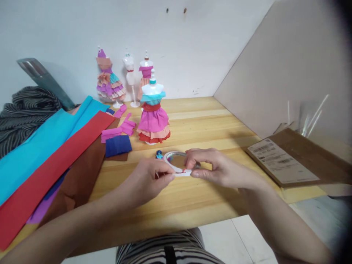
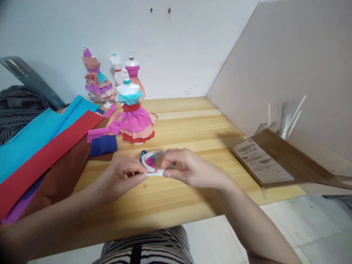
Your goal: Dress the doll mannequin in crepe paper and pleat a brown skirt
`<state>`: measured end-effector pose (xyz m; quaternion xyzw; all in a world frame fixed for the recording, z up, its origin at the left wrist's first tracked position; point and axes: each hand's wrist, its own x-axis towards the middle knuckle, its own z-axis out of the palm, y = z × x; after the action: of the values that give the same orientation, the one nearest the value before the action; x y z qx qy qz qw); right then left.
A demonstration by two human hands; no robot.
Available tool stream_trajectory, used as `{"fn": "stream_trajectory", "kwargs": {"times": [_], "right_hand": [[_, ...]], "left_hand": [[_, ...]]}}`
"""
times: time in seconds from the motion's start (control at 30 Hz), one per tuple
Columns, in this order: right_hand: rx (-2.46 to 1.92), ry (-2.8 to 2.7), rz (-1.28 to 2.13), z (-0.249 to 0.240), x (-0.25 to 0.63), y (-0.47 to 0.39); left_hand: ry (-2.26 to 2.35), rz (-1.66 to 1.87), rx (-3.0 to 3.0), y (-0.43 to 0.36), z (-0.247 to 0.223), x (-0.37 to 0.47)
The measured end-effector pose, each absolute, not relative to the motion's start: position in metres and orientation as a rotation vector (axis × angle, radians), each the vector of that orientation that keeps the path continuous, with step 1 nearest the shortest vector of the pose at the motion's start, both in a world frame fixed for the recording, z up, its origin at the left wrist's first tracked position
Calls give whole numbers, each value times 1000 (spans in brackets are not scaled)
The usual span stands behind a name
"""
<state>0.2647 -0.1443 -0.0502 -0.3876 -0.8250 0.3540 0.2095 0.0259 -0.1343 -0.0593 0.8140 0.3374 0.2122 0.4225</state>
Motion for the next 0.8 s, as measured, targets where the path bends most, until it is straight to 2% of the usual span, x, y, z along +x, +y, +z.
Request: {"fn": "stream_trajectory", "kwargs": {"times": [0.2, 0.43, 0.67, 0.8], "right_hand": [[-998, -2545, 817, -56, 241, -130], [-1058, -2676, 467, -52, 227, -126], [-1429, -2598, 357, -67, 269, -111], [-1684, -2486, 441, -82, 281, -93]], "left_hand": [[982, 315, 2309, -124, -62, -10], [1011, 213, 2068, -89, -85, -12], [1468, 479, 1908, -62, -124, -14], [1631, 557, 1918, -47, -130, 4]]}}
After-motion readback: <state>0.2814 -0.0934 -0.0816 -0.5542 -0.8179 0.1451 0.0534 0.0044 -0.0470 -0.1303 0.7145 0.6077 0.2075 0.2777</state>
